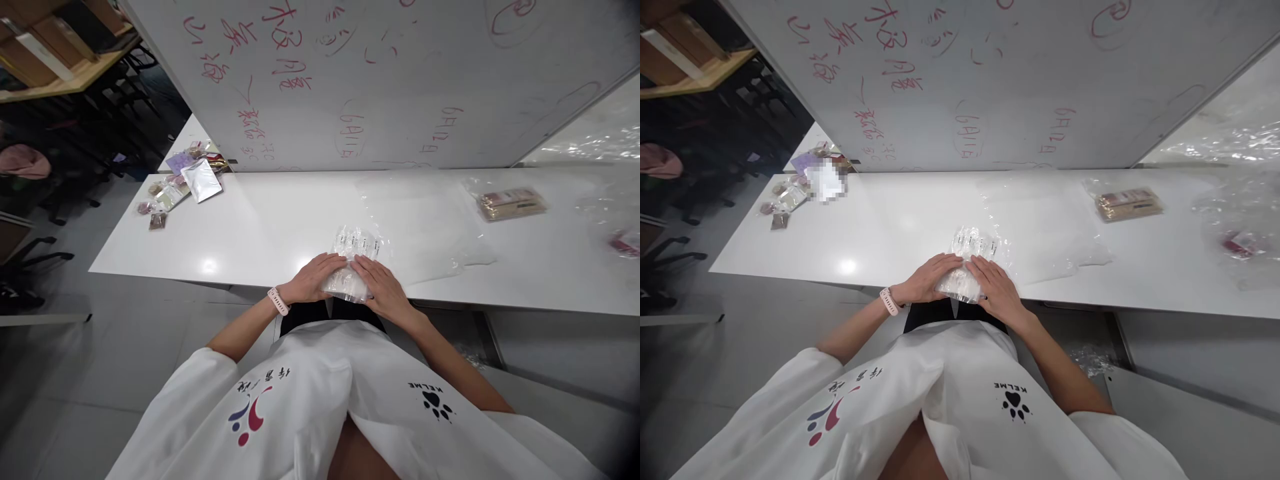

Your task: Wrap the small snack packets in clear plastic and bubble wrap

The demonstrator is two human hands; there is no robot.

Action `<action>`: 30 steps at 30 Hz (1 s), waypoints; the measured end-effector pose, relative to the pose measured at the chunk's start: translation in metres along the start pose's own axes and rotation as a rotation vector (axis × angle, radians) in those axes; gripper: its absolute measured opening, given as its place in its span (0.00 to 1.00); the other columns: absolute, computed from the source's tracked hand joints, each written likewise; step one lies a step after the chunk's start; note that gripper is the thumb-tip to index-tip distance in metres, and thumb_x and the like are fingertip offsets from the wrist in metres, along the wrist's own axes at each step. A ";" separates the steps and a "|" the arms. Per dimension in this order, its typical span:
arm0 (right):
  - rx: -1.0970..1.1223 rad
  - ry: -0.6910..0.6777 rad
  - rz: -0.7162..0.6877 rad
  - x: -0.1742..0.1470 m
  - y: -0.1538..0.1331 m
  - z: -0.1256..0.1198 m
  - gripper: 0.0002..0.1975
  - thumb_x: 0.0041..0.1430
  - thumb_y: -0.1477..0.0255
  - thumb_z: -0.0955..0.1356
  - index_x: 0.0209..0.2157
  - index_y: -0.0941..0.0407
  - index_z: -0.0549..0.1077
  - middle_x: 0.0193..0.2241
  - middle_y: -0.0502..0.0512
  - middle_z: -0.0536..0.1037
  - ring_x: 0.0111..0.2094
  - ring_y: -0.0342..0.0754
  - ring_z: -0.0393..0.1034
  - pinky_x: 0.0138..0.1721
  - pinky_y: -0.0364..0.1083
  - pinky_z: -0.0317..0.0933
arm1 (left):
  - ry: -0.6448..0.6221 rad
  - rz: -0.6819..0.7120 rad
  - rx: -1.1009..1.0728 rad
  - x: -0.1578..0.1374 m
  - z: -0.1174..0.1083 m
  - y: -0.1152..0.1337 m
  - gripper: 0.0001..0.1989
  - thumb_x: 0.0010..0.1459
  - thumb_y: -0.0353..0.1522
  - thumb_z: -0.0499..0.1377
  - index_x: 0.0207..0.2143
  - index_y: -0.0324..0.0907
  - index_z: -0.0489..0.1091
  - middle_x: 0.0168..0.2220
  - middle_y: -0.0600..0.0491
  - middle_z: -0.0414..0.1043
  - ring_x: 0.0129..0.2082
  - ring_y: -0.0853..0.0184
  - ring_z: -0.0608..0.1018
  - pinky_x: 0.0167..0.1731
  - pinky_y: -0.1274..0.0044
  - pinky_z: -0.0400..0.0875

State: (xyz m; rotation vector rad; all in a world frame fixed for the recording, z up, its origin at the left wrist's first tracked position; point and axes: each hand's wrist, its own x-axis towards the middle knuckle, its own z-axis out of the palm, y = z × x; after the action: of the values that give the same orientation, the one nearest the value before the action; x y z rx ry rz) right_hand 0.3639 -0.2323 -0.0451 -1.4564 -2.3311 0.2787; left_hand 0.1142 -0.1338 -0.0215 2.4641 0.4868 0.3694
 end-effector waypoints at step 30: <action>0.000 0.153 0.118 0.031 0.002 0.001 0.30 0.68 0.61 0.62 0.68 0.55 0.56 0.58 0.65 0.68 0.56 0.62 0.62 0.56 0.60 0.61 | 0.369 -0.741 -0.299 0.072 -0.017 0.015 0.28 0.60 0.34 0.60 0.61 0.41 0.58 0.59 0.39 0.63 0.42 0.61 0.76 0.45 0.66 0.71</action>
State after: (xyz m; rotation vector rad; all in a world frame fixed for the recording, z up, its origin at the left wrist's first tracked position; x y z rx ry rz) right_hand 0.3528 -0.2034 -0.0405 -1.5604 -2.1295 0.1908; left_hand 0.1759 -0.1062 0.0112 1.7674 1.3307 0.5296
